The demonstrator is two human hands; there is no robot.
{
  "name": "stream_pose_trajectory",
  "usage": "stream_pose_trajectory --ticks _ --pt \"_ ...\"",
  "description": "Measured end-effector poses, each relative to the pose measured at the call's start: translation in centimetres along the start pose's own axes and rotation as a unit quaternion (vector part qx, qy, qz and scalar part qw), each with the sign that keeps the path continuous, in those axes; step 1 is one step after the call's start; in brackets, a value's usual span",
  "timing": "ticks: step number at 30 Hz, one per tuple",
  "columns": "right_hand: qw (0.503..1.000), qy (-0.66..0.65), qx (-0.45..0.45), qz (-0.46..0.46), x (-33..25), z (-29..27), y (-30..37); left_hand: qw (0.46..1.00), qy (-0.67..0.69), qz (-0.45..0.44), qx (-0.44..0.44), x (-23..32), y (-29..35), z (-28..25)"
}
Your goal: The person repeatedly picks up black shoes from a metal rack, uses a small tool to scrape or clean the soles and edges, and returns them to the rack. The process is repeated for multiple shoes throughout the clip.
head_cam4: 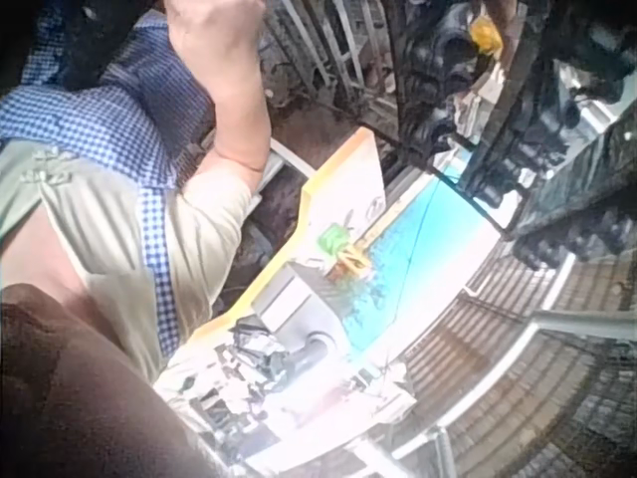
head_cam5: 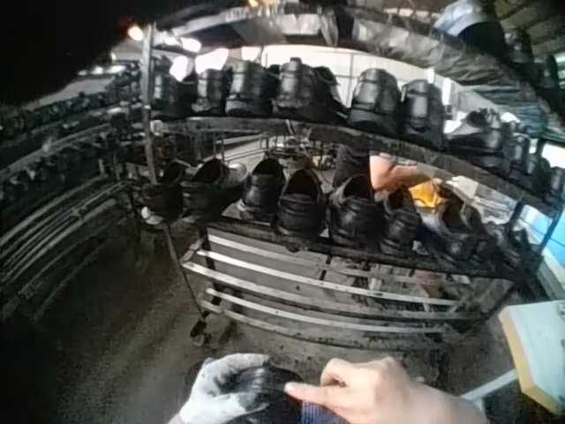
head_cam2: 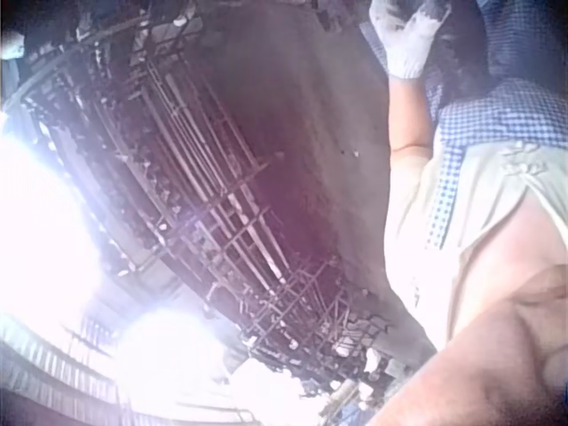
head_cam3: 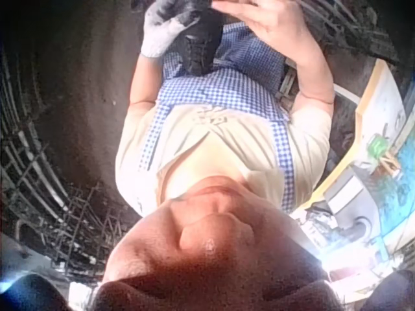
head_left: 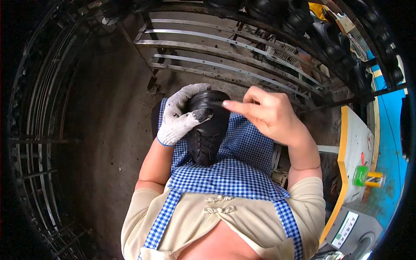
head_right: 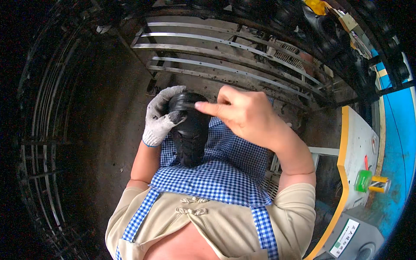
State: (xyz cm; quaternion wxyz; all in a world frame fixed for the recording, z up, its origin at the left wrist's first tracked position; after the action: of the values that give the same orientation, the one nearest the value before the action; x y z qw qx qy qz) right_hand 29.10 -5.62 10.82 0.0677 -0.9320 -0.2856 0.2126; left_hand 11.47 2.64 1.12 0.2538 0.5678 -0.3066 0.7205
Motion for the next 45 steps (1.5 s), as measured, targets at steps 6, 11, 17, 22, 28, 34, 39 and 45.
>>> stream_pose_trajectory --ticks 6,11,17,22,28,34,39,45 --pt "0.999 -0.019 0.017 0.041 1.1 0.1 0.4 1.0 -0.008 -0.01 -0.001 -0.1 -0.2 0.3" --pt "0.998 0.006 -0.002 0.06 0.8 -1.0 1.3 0.999 -0.021 -0.034 0.02 -0.2 -0.2 0.4" --pt "0.998 0.037 0.027 0.048 0.1 -0.7 0.6 1.0 -0.008 -0.006 -0.007 -0.2 -0.3 0.4" --pt "0.985 -0.062 0.135 0.082 2.7 0.9 1.3 0.998 -0.049 0.035 0.015 0.2 -0.1 -0.7" --pt "0.958 -0.198 0.081 0.191 7.5 8.9 6.6 0.932 0.244 0.128 0.234 -4.5 0.5 -10.4" --pt "0.955 -0.247 0.114 0.122 4.4 12.3 6.6 0.872 0.404 0.13 0.244 -9.0 0.5 -12.5" --pt "0.943 -0.301 0.118 0.075 4.1 11.1 6.0 0.85 0.487 0.093 0.177 -10.5 0.0 -9.3" --pt "0.888 -0.43 0.152 0.064 4.1 10.1 6.0 0.9 0.413 0.044 0.131 -15.1 0.6 -10.3"
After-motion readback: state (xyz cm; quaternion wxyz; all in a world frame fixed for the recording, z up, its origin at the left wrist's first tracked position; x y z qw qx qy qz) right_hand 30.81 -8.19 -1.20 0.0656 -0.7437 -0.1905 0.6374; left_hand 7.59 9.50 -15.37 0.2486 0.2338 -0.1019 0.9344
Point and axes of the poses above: each hand's wrist, its own y-axis away from the middle knuckle, its own z-axis out of the palm, x = y × z, the point moved 5 cm from there along -y, towards the middle knuckle, and after that the axes turned 11 degrees about -x, right-handed, at the moved point
